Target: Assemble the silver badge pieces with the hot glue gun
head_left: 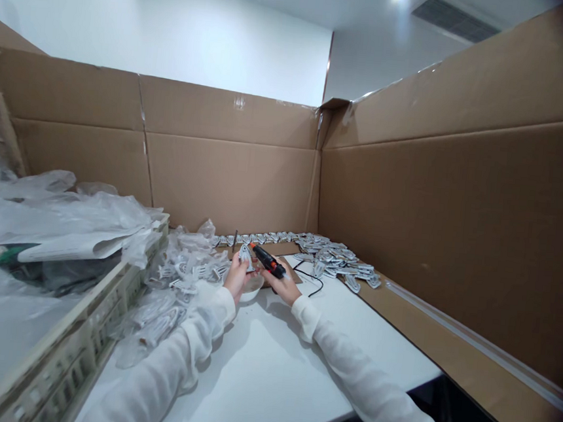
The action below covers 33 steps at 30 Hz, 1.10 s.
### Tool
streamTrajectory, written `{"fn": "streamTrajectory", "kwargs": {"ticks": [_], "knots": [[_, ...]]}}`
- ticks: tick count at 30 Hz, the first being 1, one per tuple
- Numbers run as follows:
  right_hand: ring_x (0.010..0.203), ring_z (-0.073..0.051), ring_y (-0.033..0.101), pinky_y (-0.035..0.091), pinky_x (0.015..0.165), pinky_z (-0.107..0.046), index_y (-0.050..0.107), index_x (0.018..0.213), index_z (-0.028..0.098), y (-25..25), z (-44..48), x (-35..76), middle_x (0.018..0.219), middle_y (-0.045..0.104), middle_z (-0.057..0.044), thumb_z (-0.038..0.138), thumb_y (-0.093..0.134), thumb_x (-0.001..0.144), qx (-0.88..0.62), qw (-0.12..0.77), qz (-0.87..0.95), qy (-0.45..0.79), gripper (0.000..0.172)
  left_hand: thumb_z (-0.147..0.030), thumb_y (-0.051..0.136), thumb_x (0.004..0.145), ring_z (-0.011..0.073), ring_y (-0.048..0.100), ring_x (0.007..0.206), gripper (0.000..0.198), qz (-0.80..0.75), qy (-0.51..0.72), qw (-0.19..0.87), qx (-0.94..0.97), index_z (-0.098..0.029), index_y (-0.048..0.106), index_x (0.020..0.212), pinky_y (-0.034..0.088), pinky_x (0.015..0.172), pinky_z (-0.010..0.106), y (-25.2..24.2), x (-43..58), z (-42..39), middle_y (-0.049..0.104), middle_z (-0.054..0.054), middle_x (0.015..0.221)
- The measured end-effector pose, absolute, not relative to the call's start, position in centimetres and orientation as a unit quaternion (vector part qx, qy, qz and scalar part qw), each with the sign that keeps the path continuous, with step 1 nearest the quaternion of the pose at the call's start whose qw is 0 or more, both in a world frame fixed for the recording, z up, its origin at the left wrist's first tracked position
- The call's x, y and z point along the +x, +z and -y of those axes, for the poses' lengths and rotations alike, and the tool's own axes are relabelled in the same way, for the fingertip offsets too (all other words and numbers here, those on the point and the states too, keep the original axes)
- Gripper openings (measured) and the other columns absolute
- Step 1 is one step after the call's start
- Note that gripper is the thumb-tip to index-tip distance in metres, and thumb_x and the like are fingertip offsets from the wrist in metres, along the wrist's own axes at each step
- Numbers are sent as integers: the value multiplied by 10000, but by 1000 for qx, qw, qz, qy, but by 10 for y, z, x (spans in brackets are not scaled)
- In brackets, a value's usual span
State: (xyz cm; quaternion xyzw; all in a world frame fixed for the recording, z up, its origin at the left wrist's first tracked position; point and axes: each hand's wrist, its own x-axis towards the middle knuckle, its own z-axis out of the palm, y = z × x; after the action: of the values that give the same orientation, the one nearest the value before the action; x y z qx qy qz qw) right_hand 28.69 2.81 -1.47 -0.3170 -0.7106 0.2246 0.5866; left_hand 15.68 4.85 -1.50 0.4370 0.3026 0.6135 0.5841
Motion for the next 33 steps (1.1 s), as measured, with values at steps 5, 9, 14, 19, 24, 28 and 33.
{"fn": "streamTrajectory", "kwargs": {"ticks": [5,9,14,19,24,28,33], "knots": [[656,-171,500,408,635,-278,603,799,147,-15,-27,287,695,569,-27,341,552,715,-325,547,731,248,217,-187,510,788,114,565,722,180,-299,624,575,437,-238,446,948,471,643,240,-17,157,-51,558,15,905],[663,-175,493,412,619,-274,594,751,157,-20,-30,289,682,557,-23,340,548,702,-337,551,724,241,194,-169,482,800,104,556,705,163,-303,621,577,435,-229,440,945,469,622,219,-18,157,-52,544,16,895],[631,-165,478,412,605,-273,545,663,177,-23,-29,287,642,523,-6,270,546,656,-360,556,702,263,93,-142,473,789,104,527,729,152,-290,635,569,436,-223,439,912,473,608,216,-19,156,-54,511,11,905],[661,-168,484,415,635,-281,548,683,179,-20,-27,286,669,529,-5,265,565,625,-359,558,691,288,105,-144,490,772,119,518,803,147,-283,638,567,438,-224,442,886,476,630,220,-19,156,-53,500,14,924],[633,-155,471,405,614,-272,537,642,168,-19,-26,286,640,509,3,278,565,606,-364,563,678,302,119,-149,495,767,113,530,743,155,-288,628,575,438,-226,444,892,476,614,224,-17,156,-50,516,11,885],[607,-150,466,390,585,-262,512,605,164,-21,-29,287,593,483,14,295,563,587,-408,552,656,313,142,-139,499,752,105,545,669,184,-289,621,585,434,-225,446,907,474,589,229,-14,157,-48,533,4,864],[591,-148,474,387,566,-255,548,614,156,-22,-30,288,578,515,9,314,552,598,-444,524,643,338,159,-131,513,717,105,561,634,223,-292,616,594,427,-203,448,918,462,551,210,-18,159,-48,554,1,828]]}}
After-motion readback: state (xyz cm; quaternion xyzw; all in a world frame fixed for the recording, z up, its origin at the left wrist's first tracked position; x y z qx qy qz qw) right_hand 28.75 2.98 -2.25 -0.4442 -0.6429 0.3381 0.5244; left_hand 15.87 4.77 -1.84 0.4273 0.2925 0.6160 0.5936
